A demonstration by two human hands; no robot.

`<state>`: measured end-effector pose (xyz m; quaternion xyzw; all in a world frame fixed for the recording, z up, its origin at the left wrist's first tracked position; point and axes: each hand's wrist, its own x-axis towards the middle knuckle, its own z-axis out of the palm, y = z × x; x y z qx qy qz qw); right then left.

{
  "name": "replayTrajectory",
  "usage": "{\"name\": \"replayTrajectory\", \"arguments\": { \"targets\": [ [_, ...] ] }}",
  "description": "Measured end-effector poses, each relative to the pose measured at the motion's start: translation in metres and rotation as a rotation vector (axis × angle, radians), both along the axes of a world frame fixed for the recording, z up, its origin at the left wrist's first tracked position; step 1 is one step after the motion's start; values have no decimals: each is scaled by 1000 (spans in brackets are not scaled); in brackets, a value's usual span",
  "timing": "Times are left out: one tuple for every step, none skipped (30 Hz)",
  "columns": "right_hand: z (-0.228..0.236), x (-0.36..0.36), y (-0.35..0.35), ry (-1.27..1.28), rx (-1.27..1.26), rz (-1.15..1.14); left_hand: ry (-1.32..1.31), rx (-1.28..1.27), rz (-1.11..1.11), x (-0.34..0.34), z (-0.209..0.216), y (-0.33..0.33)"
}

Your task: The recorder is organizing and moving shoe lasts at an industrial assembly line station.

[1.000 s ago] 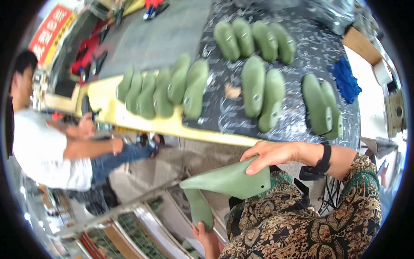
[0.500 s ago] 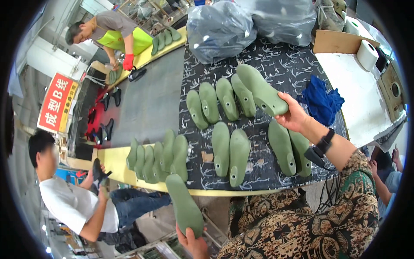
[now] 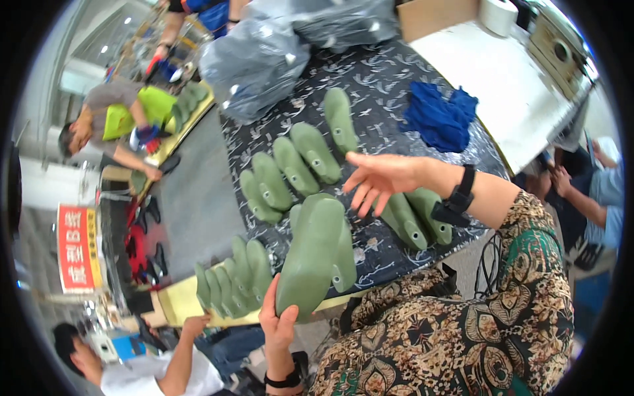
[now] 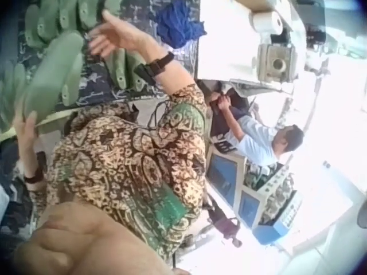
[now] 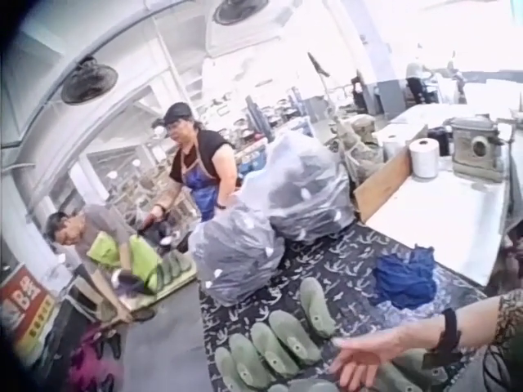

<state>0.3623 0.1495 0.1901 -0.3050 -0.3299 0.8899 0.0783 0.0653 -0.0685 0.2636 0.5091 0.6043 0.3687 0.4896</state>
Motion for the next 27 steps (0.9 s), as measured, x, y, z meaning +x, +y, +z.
{"name": "replayTrajectory", "arguments": {
  "targets": [
    [0, -2, -11, 79, -102, 26, 55, 17, -123, 2, 7, 10],
    [-2, -4, -21, 165, -192, 61, 47, 22, -156, 5, 13, 22],
    [-2, -3, -34, 174, -289, 97, 139, 83, -358, 6, 18, 32],
    [-4, 0, -48, 184, -386, 136, 232, 147, -555, 10, 23, 42],
    [-4, 5, -57, 268, -447, 233, 227, 176, -641, 17, 28, 51],
    [-10, 16, -70, 357, -581, 199, 227, 182, -643, 19, 28, 58],
    [-21, 25, -94, 409, -585, 159, 228, 148, -716, 21, 23, 55],
    [-25, 32, -102, 453, -584, 140, 234, 119, -768, 24, 23, 57],
    [-25, 36, -106, 443, -587, 160, 229, 203, -751, 24, 16, 60],
    [-21, 39, -107, 414, -483, 63, 228, 203, -726, 24, 6, 65],
    [-15, 41, -107, 384, -378, -32, 385, 390, -572, 24, -4, 70],
    [-8, 40, -102, 373, -385, -11, 543, 568, -412, 23, -13, 75],
    [2, 38, -93, 340, -254, -171, 516, 549, -277, 23, -18, 79],
    [14, 38, -86, 307, -122, -338, 486, 528, -152, 24, -19, 81],
    [21, 38, -76, 288, -49, -443, 419, 364, -58, 23, -20, 76],
    [26, 38, -64, 270, 26, -547, 427, 354, -39, 20, -24, 68],
    [27, 36, -53, 176, 99, -669, 441, 290, -46, 11, -32, 55],
    [25, 37, -40, 85, 176, -792, 457, 228, -54, 4, -41, 43],
    [19, 40, -25, -111, 387, -847, 470, 270, -34, 0, -56, 24],
    [4, 39, -8, -293, 599, -880, 468, 265, 18, -2, -68, 2],
    [-18, 41, 10, -497, 758, -877, 428, 200, 49, -1, -76, -16],
    [-42, 43, 27, -691, 924, -856, 385, 132, 93, 2, -83, -32],
    [-59, 43, 39, -833, 1064, -772, 352, 63, 139, 6, -91, -48],
    [-75, 43, 52, -966, 1217, -681, 311, -4, 193, 11, -99, -62],
    [-90, 48, 59, -1161, 1274, -497, 348, -9, 204, 16, -105, -74],
    [-110, 51, 65, -1335, 1338, -292, 389, -41, 211, 20, -119, -92],
    [-121, 49, 78, -1319, 1343, -246, 452, -78, 239, 30, -128, -112]
  ]
}}
